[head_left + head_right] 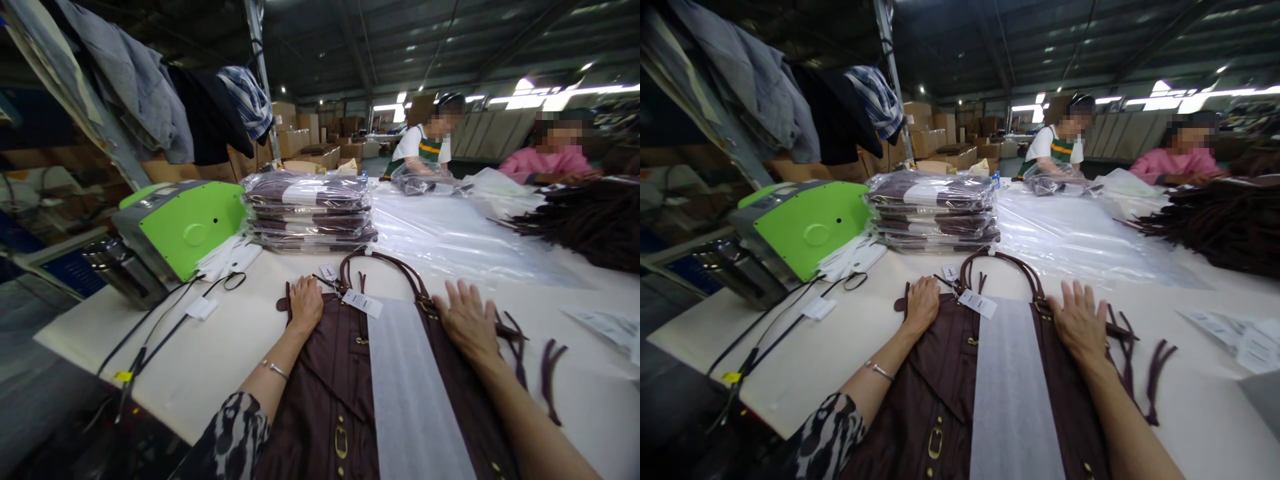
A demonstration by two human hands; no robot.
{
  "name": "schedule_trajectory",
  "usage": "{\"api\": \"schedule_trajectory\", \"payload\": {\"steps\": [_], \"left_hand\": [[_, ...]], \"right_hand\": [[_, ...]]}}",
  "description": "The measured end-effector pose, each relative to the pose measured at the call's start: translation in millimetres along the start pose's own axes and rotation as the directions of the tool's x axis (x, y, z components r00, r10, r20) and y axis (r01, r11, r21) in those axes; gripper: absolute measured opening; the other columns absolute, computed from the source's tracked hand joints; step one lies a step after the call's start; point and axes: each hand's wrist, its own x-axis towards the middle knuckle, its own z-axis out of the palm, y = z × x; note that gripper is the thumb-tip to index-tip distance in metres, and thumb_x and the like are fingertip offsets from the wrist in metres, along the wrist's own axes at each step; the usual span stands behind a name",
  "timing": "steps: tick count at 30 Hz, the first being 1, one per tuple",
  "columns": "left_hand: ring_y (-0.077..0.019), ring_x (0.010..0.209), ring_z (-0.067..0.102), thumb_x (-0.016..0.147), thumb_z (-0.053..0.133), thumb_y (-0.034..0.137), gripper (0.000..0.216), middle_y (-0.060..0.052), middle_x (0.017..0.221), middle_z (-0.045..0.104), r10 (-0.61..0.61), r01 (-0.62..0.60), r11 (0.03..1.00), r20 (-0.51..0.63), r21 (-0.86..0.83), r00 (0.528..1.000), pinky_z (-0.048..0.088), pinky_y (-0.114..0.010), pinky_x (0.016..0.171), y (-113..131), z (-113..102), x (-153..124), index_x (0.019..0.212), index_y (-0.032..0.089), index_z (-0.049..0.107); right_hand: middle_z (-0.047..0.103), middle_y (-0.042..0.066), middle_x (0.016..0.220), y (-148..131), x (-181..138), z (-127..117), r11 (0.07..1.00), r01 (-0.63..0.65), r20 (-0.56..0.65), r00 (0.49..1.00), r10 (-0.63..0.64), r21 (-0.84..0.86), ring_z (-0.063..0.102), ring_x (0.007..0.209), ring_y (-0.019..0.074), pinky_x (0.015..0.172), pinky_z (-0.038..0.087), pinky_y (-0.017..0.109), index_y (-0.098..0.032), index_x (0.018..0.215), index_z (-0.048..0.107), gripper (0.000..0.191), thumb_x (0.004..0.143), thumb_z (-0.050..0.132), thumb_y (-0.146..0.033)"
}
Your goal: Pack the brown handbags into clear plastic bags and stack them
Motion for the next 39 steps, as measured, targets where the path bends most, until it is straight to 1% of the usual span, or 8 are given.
{"api": "schedule_trajectory", "payload": {"steps": [5,10,16,22,28,33,36,39], "left_hand": [[-0.0273,0.138,0.04,0.097,0.045,0.025,0.038,-0.012,0.144,0.051,0.034,-0.034,0.999,0.052,0.016,0.998,0.031,-0.047,0.114,1,-9,11,0.133,0.017,0.053],[-0.0215,0.14,0.036,0.099,0.041,0.026,0.041,-0.01,0.15,0.044,0.088,-0.092,0.996,0.156,0.019,0.984,0.031,-0.035,0.114,6,-17,67,0.139,0.019,0.049],[-0.0272,0.12,0.055,0.092,0.061,0.036,0.04,-0.012,0.133,0.056,0.089,-0.121,0.992,0.465,0.039,0.881,0.047,-0.049,0.099,20,-4,130,0.127,0.018,0.057],[-0.0246,0.112,0.058,0.091,0.062,0.035,0.032,-0.01,0.127,0.058,0.124,-0.166,0.986,0.588,0.018,0.8,0.05,-0.048,0.095,22,-1,156,0.118,0.017,0.06],[-0.0176,0.087,0.065,0.09,0.064,0.036,0.023,-0.004,0.096,0.068,0.046,-0.004,0.998,0.63,-0.068,0.775,0.054,-0.038,0.081,14,-8,156,0.095,0.013,0.065],[-0.0122,0.057,0.059,0.083,0.071,0.028,0.02,0.005,0.062,0.06,-0.005,0.227,0.919,0.568,-0.321,0.823,0.047,-0.024,0.056,4,-34,141,0.093,0.014,0.061],[-0.0081,0.052,0.056,0.088,0.061,0.027,0.025,0.004,0.067,0.061,-0.02,0.342,0.79,0.536,-0.508,0.844,0.042,-0.018,0.049,0,-58,119,0.11,0.016,0.054],[-0.0076,0.057,0.059,0.089,0.058,0.03,0.028,-0.001,0.08,0.066,0.025,0.416,0.659,0.572,-0.626,0.82,0.047,-0.017,0.051,-2,-79,77,0.113,0.017,0.053]], "right_hand": [[0.042,0.018,0.15,19,-22,42,0.987,0.063,0.096,0.994,-0.048,-0.15,0.032,0.142,0.0321,0.113,0.021,0.057,-0.008,0.143,0.045,0.055,0.1,0.026,-0.037],[0.044,0.018,0.149,22,-17,44,0.983,0.062,0.123,0.992,-0.041,-0.173,0.035,0.14,0.0316,0.112,0.024,0.056,-0.009,0.142,0.047,0.055,0.1,0.026,-0.039],[0.053,0.015,0.142,22,-15,39,0.979,0.123,0.156,0.983,-0.098,-0.162,0.043,0.133,0.0307,0.108,0.03,0.057,-0.02,0.132,0.057,0.045,0.098,0.031,-0.034],[0.057,0.013,0.137,21,-14,37,0.978,0.138,0.161,0.98,-0.112,-0.159,0.047,0.128,0.0296,0.106,0.032,0.056,-0.022,0.127,0.061,0.04,0.096,0.036,-0.029],[0.06,0.012,0.133,19,-13,32,0.977,0.151,0.154,0.98,-0.127,-0.153,0.05,0.124,0.0282,0.104,0.034,0.053,-0.024,0.123,0.062,0.036,0.095,0.039,-0.027],[0.062,0.012,0.129,17,-13,27,0.981,0.149,0.134,0.982,-0.131,-0.127,0.051,0.121,0.0288,0.102,0.034,0.053,-0.024,0.12,0.063,0.034,0.094,0.043,-0.027],[0.063,0.012,0.127,17,-12,28,0.987,0.123,0.129,0.986,-0.109,-0.106,0.052,0.119,0.0285,0.102,0.034,0.052,-0.024,0.119,0.064,0.033,0.094,0.043,-0.028],[0.063,0.011,0.126,18,-11,31,0.992,0.099,0.124,0.988,-0.088,-0.083,0.052,0.118,0.0281,0.101,0.034,0.05,-0.024,0.118,0.064,0.032,0.093,0.045,-0.03]]}}
